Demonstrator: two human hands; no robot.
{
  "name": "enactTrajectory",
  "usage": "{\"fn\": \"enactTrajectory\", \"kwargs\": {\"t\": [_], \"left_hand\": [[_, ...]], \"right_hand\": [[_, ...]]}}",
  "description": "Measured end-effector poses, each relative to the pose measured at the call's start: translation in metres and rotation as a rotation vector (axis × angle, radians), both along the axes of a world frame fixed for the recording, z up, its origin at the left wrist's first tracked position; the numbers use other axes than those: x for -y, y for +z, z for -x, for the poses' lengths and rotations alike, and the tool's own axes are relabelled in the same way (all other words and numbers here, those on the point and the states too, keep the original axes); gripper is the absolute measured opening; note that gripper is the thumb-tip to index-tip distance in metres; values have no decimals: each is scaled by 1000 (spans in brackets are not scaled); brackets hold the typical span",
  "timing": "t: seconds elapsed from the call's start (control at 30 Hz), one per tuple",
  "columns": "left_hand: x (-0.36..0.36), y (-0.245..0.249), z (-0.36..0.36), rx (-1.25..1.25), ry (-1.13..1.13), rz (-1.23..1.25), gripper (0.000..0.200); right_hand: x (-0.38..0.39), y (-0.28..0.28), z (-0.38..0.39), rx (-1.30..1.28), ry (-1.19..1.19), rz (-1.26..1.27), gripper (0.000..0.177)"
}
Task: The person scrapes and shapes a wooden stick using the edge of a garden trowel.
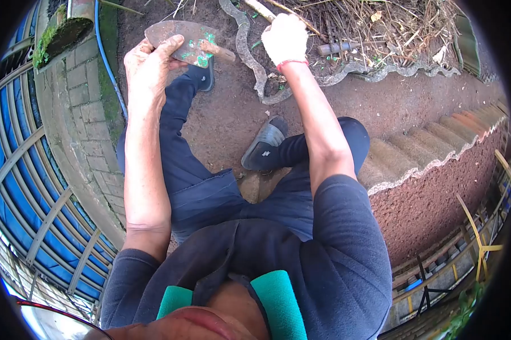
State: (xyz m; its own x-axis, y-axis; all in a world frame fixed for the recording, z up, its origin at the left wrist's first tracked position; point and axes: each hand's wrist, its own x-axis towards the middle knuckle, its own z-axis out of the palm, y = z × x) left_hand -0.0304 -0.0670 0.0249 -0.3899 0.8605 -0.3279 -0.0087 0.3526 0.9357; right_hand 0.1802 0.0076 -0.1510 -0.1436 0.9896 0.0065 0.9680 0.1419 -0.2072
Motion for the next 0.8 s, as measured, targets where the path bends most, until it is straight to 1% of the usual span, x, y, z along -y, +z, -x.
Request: {"fn": "enactTrajectory", "kwargs": {"t": [0.07, 0.1, 0.17, 0.2, 0.23, 0.27, 0.3, 0.33, 0.4, 0.47, 0.53, 0.57, 0.67, 0.7, 0.73, 0.8], "left_hand": [[-3, 4, -2, -3, 45, -24, 20], [-4, 5, -3, 6, 60, -52, 19], [-5, 5, -8, 21, 130, -121, 19], [-8, 4, -9, 24, 156, -159, 19], [-10, 0, -8, -24, 147, -161, 21], [-9, -3, -7, 32, 152, -180, 21], [-11, -5, -6, 91, 156, -208, 20], [-13, -6, -5, 152, 162, -239, 20], [-16, -7, -1, 298, 177, -191, 20], [-18, -10, 3, 479, 166, -171, 20], [-22, -17, 10, 691, 135, -173, 19], [-23, -20, 12, 719, 127, -133, 19], [-30, -22, 16, 892, 48, -156, 19], [-33, -25, 19, 1010, -23, -173, 21], [-41, -19, 17, 1016, -57, -204, 22], [-33, -19, 11, 1034, -83, -218, 22]], "right_hand": [[17, 39, -10, -293, -62, 143, 30], [28, 64, -12, -310, -134, 291, 33], [55, 93, -22, -546, -228, 329, 30], [68, 110, -22, -615, -235, 208, 29], [81, 127, -23, -677, -233, 87, 28], [93, 146, -18, -670, -188, -167, 29], [102, 150, -16, -686, -186, -272, 28], [113, 145, -10, -618, -213, -368, 28], [148, 88, -6, -362, -313, 73, 28], [170, 64, -21, -380, -252, 528, 30], [181, 91, -8, -448, -422, 154, 31], [187, 91, -6, -487, -443, -75, 31], [186, 42, -37, -418, -369, 786, 31], [188, 52, -32, -361, -363, 558, 32], [182, 73, -28, -378, -369, 486, 30], [176, 89, -21, -373, -360, 215, 29]]}}
